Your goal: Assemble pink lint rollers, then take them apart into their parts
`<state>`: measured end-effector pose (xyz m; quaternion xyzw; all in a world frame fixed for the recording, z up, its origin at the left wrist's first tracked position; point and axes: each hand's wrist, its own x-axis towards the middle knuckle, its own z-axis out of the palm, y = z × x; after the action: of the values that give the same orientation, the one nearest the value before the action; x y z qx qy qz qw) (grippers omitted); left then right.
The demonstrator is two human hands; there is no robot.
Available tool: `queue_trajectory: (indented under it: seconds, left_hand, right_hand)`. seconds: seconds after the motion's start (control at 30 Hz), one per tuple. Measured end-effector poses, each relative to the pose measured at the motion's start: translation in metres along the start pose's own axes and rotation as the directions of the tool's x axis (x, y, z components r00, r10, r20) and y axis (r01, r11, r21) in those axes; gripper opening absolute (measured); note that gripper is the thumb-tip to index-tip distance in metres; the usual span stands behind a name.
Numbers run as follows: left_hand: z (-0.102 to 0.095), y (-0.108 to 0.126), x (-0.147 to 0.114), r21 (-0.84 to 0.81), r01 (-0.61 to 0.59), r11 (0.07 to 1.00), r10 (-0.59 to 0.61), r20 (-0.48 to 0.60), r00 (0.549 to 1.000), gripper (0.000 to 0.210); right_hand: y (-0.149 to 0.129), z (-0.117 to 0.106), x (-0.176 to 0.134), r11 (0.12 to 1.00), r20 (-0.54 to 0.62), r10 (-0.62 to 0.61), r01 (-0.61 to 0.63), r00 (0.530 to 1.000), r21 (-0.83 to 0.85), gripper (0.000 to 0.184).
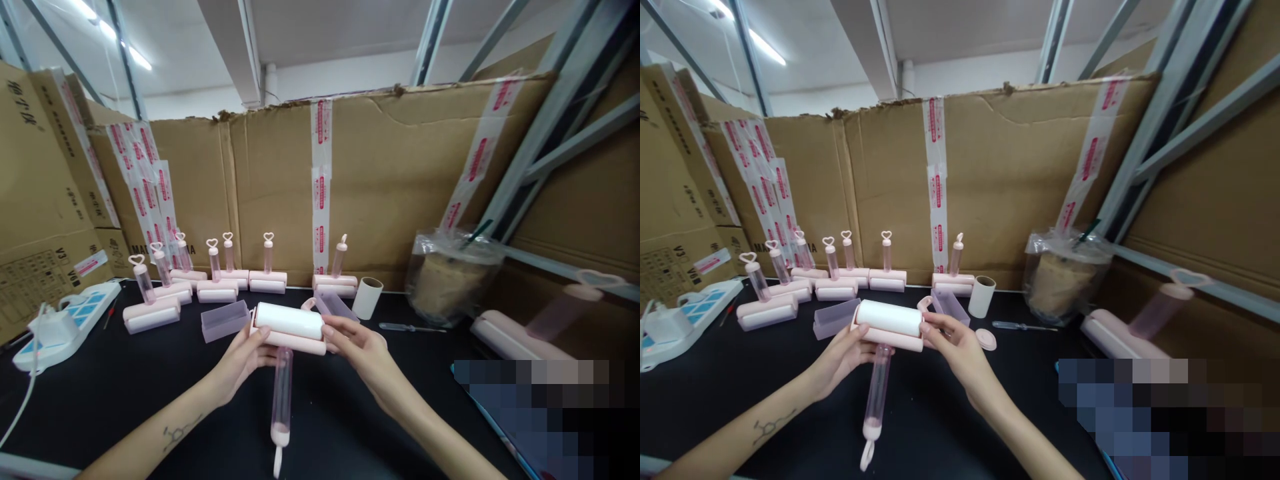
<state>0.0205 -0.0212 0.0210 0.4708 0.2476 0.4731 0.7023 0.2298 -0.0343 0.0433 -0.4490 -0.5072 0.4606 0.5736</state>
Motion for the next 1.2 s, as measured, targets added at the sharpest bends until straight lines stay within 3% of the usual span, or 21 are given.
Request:
queue_trajectory:
  seconds: [0.2,0.37,0.47,0.6,0.83,1.2]
  left_hand:
    - [-0.016,0.003,0.005,0.146,0.072,0.987,-0.068,-0.033,0.997,0.042]
    - [-0.016,0.009,0.003,0.239,0.192,0.952,-0.157,-0.156,0.975,0.055]
    - [-0.014,0.010,0.002,0.429,0.205,0.880,-0.163,-0.132,0.978,0.057]
    - [-0.016,0.012,0.005,0.650,0.119,0.750,-0.104,-0.062,0.993,0.048]
    - [-0.016,0.008,0.003,0.640,0.075,0.764,-0.090,-0.008,0.996,0.043]
    - [-0.008,0.007,-0.001,0.624,0.043,0.780,-0.074,0.024,0.997,0.045]
  right_hand:
    - [0.012,-0.005,0.008,0.997,0.048,0.046,-0.043,0.998,-0.065,0.038]
    - [0.019,-0.001,0.006,0.991,0.181,0.089,-0.069,0.979,-0.112,0.033]
    - [0.020,0.005,0.001,0.988,0.217,0.133,-0.112,0.967,-0.106,0.031]
    - [0.020,0.011,-0.006,0.974,0.208,0.224,-0.213,0.952,-0.073,0.024]
    - [0.028,0.013,-0.003,0.975,0.211,0.193,-0.162,0.958,-0.155,0.014]
    - [0.024,0.013,-0.001,0.986,0.355,0.105,-0.050,0.929,-0.161,0.018]
